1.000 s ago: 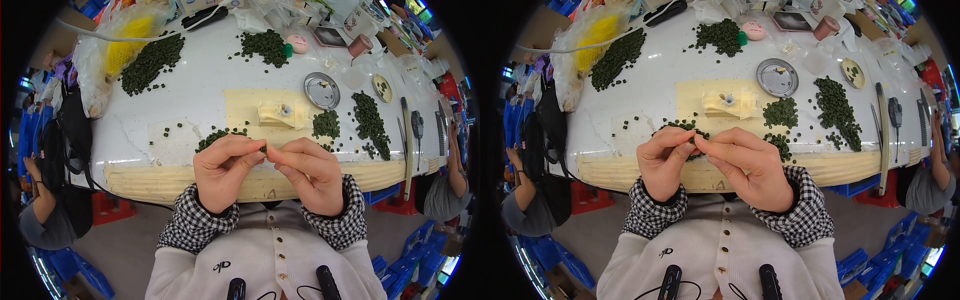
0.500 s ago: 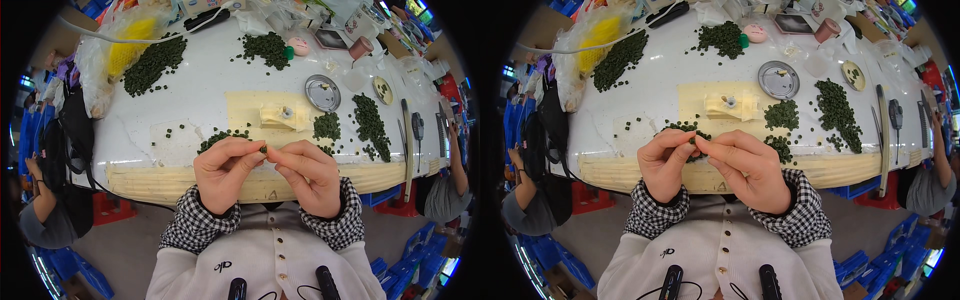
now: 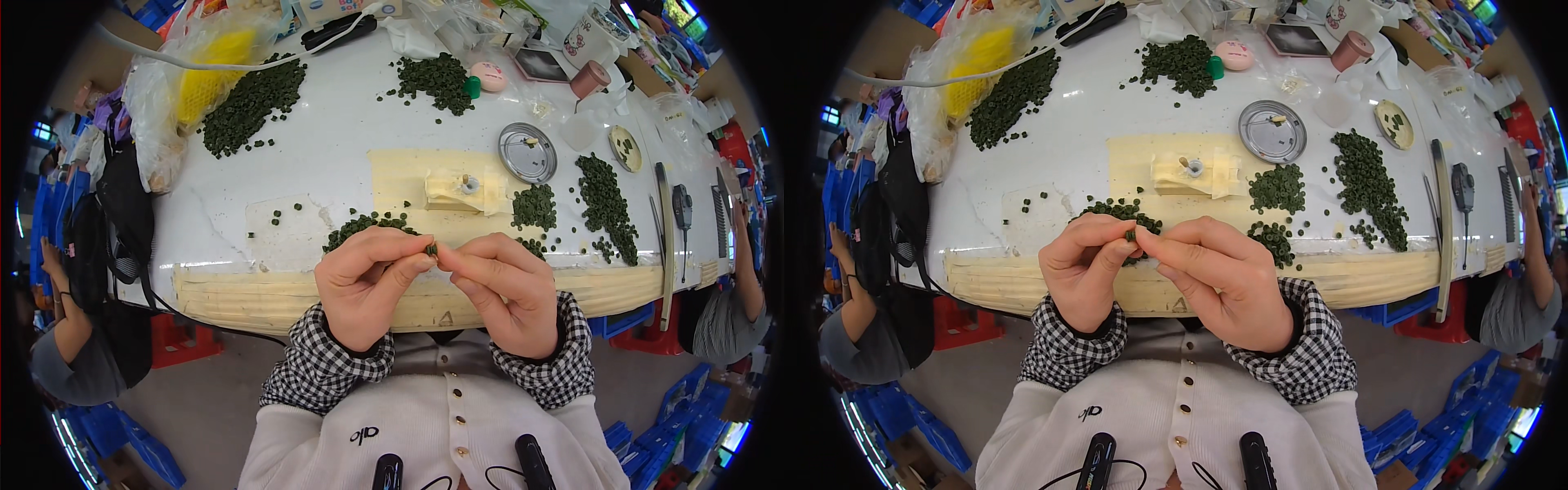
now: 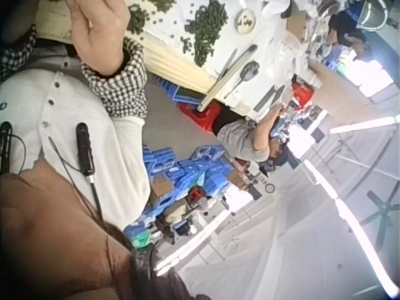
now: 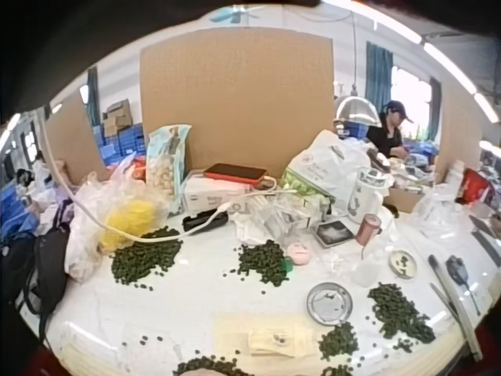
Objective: Assembling small green toy components into a clear plastic casing on a workbench.
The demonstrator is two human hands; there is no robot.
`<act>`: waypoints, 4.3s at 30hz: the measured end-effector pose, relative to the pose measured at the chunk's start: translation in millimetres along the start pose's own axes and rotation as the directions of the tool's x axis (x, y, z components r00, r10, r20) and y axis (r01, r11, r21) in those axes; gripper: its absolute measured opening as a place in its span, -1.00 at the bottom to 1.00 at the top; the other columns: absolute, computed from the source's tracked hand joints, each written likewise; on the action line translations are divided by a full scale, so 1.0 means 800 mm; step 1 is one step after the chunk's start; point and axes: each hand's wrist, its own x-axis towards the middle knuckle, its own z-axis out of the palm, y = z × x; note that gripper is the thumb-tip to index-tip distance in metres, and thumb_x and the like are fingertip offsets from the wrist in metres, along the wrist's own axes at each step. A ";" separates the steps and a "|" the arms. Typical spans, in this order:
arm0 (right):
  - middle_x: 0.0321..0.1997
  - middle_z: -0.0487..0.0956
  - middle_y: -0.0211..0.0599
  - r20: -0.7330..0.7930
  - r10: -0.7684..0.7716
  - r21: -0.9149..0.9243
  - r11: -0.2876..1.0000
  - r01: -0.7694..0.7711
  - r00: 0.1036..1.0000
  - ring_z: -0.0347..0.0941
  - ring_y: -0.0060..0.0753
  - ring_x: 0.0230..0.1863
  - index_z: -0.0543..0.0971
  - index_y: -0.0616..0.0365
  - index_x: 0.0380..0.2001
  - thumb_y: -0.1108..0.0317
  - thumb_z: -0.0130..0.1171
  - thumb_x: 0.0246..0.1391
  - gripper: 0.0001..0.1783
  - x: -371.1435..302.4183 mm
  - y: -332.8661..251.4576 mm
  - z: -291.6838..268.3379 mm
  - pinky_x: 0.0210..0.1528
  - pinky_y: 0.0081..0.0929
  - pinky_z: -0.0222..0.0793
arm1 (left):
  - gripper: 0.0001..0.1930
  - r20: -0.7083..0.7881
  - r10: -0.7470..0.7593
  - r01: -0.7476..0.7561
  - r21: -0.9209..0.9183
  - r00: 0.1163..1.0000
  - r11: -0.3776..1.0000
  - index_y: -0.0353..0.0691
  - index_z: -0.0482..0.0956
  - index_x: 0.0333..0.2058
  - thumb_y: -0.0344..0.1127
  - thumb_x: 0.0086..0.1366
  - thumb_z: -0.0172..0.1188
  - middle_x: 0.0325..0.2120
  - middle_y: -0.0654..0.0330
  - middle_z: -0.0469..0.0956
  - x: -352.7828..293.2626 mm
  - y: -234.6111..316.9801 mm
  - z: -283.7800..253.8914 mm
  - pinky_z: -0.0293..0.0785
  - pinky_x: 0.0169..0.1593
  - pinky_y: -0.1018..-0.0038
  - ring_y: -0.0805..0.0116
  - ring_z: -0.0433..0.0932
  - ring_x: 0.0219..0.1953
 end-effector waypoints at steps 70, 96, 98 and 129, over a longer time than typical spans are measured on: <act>-0.41 0.47 -0.39 -0.127 -0.048 -0.681 0.730 -0.052 0.991 0.36 -0.27 -0.31 0.63 0.14 -0.36 0.47 0.37 -0.22 -0.76 -0.040 0.030 -0.003 -0.19 -0.31 0.29 | -0.81 0.257 0.201 -0.315 0.879 0.945 0.359 -0.25 0.63 -0.39 -0.45 -0.04 0.40 -0.46 0.22 0.40 0.006 0.000 0.023 0.38 -0.26 0.37 0.21 0.35 -0.31; -0.43 0.54 -0.21 -0.270 -0.033 -0.432 0.897 -0.091 0.962 0.43 -0.16 -0.41 0.52 0.23 -0.41 0.65 0.32 -0.17 -0.78 -0.040 0.026 -0.003 -0.39 -0.37 0.36 | -0.79 0.278 0.317 -0.396 0.818 0.907 0.417 -0.30 0.61 -0.37 -0.55 -0.04 0.39 -0.48 0.18 0.59 0.010 0.004 0.009 0.46 -0.38 0.44 0.25 0.51 -0.44; -0.45 0.54 -0.21 -0.298 0.030 -0.353 0.925 -0.139 0.954 0.45 -0.19 -0.44 0.54 0.25 -0.41 0.64 0.33 -0.15 -0.81 -0.036 0.018 -0.003 -0.41 -0.41 0.37 | -0.79 0.288 0.302 -0.396 0.822 0.909 0.410 -0.31 0.62 -0.36 -0.56 -0.03 0.39 -0.48 0.15 0.61 0.010 0.006 0.007 0.48 -0.39 0.44 0.24 0.54 -0.46; -0.24 0.61 -0.25 -0.115 0.428 0.567 0.769 -0.295 0.896 0.53 -0.48 -0.16 0.58 0.34 -0.24 0.67 0.20 0.06 -0.84 -0.035 0.010 0.003 -0.07 -0.57 0.43 | -0.71 0.164 -0.164 0.185 -0.121 0.973 0.975 -0.37 0.60 -0.07 -0.66 0.22 0.18 -0.20 0.08 0.59 -0.009 0.004 0.016 0.49 -0.02 0.52 0.40 0.57 -0.13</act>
